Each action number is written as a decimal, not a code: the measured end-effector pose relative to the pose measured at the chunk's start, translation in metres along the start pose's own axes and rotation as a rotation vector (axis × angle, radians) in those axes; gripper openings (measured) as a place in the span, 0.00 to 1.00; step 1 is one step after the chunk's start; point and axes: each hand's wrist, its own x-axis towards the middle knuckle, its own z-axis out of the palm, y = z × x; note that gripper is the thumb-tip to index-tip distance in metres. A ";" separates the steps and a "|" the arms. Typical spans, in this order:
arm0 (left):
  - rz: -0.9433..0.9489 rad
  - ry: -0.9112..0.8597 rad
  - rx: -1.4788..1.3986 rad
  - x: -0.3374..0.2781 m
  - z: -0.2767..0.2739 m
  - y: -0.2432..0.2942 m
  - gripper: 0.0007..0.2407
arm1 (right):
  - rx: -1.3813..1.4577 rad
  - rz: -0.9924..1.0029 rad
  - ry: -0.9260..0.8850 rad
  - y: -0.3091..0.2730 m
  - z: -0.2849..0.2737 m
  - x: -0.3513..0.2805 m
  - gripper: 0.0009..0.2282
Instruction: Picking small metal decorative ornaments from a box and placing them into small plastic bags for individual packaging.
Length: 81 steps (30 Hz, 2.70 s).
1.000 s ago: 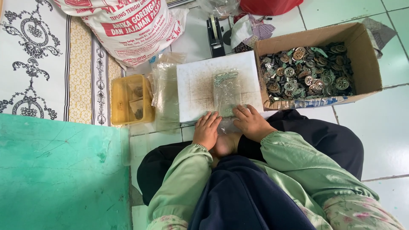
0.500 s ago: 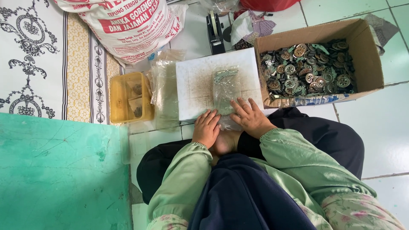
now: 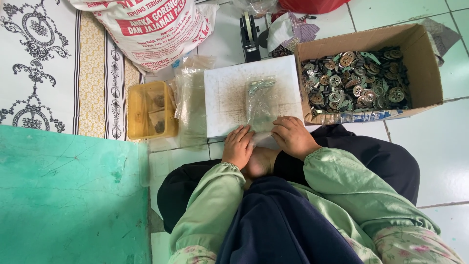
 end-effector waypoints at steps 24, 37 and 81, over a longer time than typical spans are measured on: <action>-0.023 0.063 -0.016 0.002 0.005 -0.002 0.12 | 0.128 -0.102 0.128 -0.002 -0.001 0.004 0.05; -0.021 0.074 -0.007 0.002 0.006 -0.001 0.12 | 0.149 -0.110 0.149 -0.008 -0.010 0.010 0.05; 0.041 0.170 -0.167 0.012 -0.030 0.010 0.07 | -0.090 -0.080 0.019 -0.004 -0.007 0.005 0.05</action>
